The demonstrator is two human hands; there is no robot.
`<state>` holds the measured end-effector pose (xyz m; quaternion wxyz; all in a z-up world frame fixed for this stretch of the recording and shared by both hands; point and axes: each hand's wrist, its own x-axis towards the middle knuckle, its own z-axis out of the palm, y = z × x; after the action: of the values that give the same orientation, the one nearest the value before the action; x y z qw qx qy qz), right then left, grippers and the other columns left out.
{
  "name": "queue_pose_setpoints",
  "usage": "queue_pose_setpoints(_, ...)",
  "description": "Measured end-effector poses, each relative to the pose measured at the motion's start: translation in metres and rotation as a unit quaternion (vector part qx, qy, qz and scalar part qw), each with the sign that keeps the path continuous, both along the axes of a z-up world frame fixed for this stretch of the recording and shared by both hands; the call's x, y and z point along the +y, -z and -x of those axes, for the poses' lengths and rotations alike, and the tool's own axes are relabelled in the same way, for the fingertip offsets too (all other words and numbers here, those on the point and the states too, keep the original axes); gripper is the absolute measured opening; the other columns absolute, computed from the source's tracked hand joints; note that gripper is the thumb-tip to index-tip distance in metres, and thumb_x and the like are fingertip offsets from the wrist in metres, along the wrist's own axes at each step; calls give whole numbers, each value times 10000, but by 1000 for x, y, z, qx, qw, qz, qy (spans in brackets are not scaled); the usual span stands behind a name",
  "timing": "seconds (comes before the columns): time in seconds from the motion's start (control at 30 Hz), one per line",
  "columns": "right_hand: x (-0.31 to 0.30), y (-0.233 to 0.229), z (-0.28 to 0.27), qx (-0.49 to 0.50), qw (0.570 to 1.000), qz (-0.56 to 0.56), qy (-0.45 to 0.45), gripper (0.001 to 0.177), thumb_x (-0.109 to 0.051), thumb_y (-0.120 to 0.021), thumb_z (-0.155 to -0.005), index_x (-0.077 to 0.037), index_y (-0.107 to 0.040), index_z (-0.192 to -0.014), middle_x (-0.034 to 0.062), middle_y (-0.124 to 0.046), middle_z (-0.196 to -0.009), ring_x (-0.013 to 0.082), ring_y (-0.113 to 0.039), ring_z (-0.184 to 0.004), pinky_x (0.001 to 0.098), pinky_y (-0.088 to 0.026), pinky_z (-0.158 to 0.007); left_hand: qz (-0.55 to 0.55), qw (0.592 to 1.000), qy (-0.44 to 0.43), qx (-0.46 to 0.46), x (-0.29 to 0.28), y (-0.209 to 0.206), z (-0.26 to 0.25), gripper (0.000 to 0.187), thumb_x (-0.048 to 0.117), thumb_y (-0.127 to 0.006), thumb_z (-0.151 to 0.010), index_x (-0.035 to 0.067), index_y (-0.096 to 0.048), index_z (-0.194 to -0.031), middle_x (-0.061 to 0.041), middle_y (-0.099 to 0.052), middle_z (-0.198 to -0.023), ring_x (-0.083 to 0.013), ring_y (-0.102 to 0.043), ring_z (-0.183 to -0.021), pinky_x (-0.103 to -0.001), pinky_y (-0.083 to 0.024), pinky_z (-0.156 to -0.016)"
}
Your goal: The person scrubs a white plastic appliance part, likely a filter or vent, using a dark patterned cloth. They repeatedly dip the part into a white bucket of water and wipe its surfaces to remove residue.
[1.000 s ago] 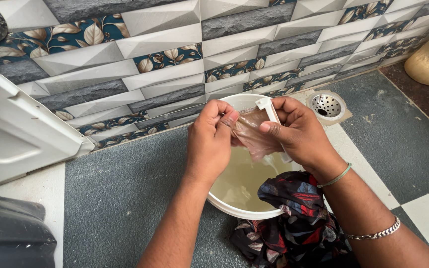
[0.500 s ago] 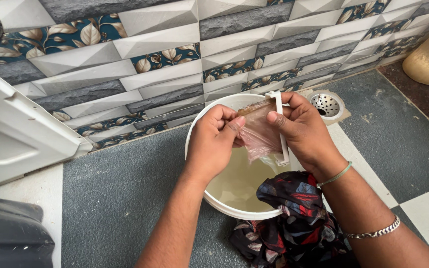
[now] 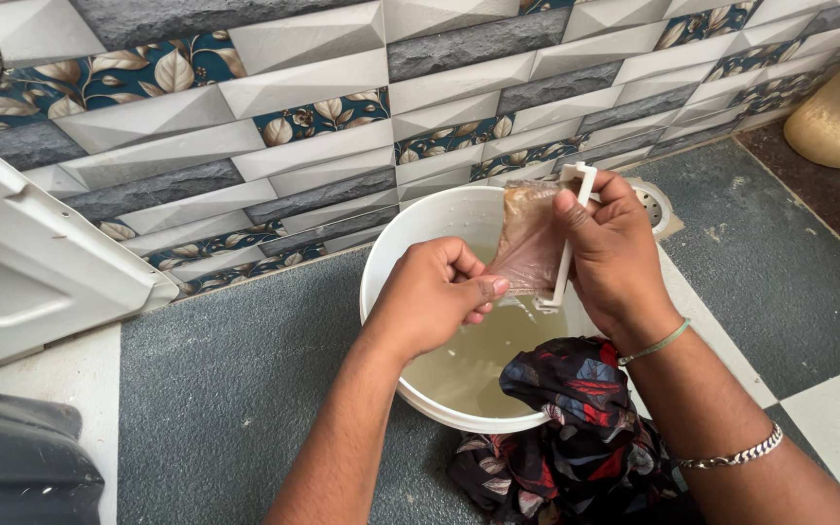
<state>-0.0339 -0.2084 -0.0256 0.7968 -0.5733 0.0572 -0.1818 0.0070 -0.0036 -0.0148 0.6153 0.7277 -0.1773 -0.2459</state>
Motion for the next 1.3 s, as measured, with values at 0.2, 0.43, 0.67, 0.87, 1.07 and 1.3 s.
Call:
queue_pose_setpoints(0.2, -6, 9, -2, -7, 1000, 18, 9, 325, -191, -696, -1020, -65, -529, -1269, 33, -682, -980, 93, -627, -822, 257, -535, -708, 22, 999, 22, 13, -1, 7, -4, 185, 118, -794, -840, 20, -654, -909, -31, -672, -699, -80, -615, -598, -249, -520, -562)
queue_pose_setpoints(0.43, 0, 0, 0, 13, 993, 26, -112, 327, -131, -695, -957, -27, -561, -1238, 79, -711, -1073, 135, -696, -925, 298, -595, -841, 104, 992, -2, -75, -3, 18, -9, 185, 215, -744, -959, 41, -684, -974, 28, -694, -826, -40, -598, -738, -215, -500, -650)
queue_pose_setpoints(0.67, 13, -11, 2, 36, 987, 143, -63, 395, -11, -778, -905, 28, -582, -1246, 72, -681, -995, 117, -662, -870, 258, -552, -770, 112, 972, -170, -115, 0, 11, -6, 134, 161, -672, -959, 33, -632, -966, -24, -712, -809, -74, -649, -679, -257, -546, -587)
queue_pose_setpoints(0.87, 16, -20, 7, 114, 983, 117, -89, 405, -32, -732, -897, -32, -650, -1294, 20, -695, -973, 92, -627, -794, 250, -500, -678, 72, 977, -170, -104, 2, -1, -5, 142, 188, -637, -983, 46, -627, -990, -23, -711, -778, -71, -629, -651, -281, -530, -593)
queue_pose_setpoints(1.07, 14, -23, 10, 121, 971, 31, -205, 336, -65, -692, -918, 0, -638, -1243, 41, -721, -1038, 142, -710, -898, 385, -612, -844, 34, 963, -232, -132, 3, 4, -9, 162, 224, -623, -997, 64, -640, -984, -14, -695, -735, -75, -586, -622, -280, -487, -576)
queue_pose_setpoints(1.3, 7, -24, 12, 103, 965, -34, -237, 370, -70, -656, -929, 21, -627, -1286, 95, -735, -1059, 181, -724, -899, 391, -610, -833, 79, 947, -251, -183, 5, 1, -6, 177, 231, -587, -1045, 65, -637, -1009, 2, -578, -703, -71, -485, -630, -279, -446, -568)
